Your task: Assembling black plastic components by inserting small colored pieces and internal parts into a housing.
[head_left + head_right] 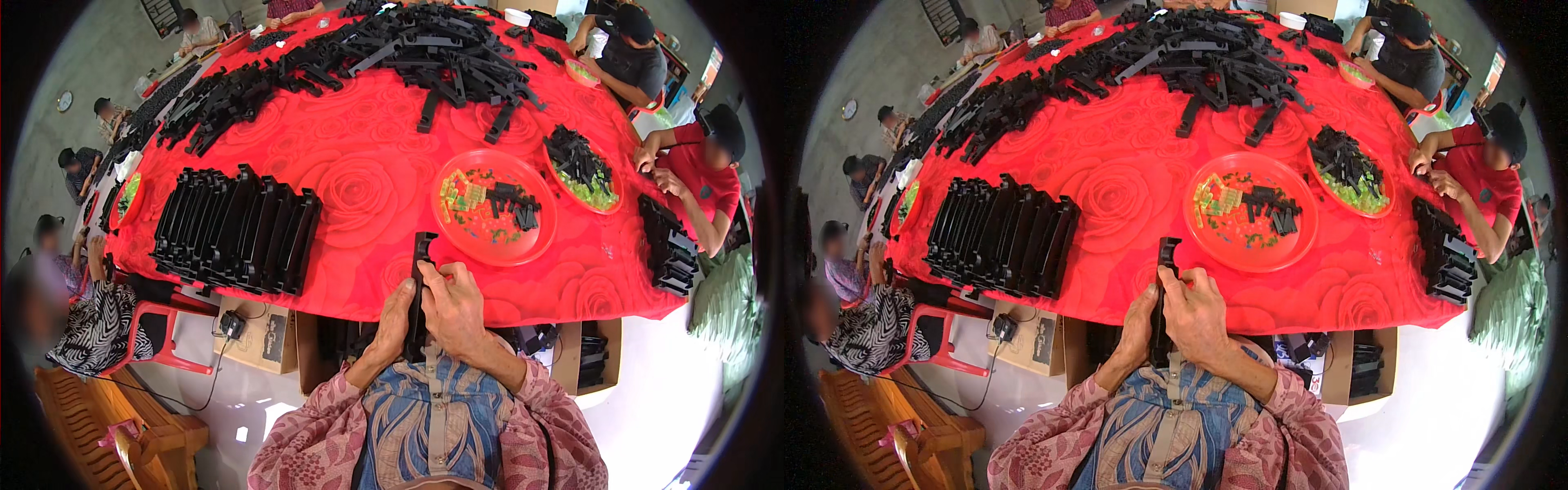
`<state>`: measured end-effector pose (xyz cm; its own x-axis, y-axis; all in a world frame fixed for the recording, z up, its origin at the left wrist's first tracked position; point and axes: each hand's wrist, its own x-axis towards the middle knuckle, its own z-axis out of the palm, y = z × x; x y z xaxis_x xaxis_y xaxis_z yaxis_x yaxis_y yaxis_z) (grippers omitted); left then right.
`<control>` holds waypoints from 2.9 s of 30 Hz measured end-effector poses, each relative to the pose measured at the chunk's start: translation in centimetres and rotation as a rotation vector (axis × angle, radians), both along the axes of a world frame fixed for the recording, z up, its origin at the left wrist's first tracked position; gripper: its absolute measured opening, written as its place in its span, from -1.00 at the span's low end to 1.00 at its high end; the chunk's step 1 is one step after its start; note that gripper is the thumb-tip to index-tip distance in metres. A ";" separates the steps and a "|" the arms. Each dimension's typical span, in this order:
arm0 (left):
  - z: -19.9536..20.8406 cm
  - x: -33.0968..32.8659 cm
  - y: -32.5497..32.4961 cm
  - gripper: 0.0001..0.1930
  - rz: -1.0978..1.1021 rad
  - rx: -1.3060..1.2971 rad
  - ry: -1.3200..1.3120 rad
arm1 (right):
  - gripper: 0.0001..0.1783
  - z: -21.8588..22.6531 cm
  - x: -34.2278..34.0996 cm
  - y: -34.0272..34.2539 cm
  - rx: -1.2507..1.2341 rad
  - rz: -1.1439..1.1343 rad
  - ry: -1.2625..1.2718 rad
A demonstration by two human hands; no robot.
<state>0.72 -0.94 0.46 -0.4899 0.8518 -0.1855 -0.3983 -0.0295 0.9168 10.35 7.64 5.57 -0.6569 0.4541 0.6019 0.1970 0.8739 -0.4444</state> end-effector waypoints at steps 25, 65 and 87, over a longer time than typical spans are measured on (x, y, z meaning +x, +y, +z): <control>1.0 -1.0 -0.7 -0.52 0.036 -0.127 -0.294 | -0.57 -0.1 0.5 0.0 -0.312 0.179 0.254; 3.2 -1.6 -0.9 -0.60 0.072 0.540 0.420 | -0.80 0.4 1.7 -0.6 -1.107 0.230 0.212; 2.3 -1.1 -1.7 -0.63 0.044 0.597 1.066 | -0.77 0.6 2.4 0.7 -1.272 0.108 0.084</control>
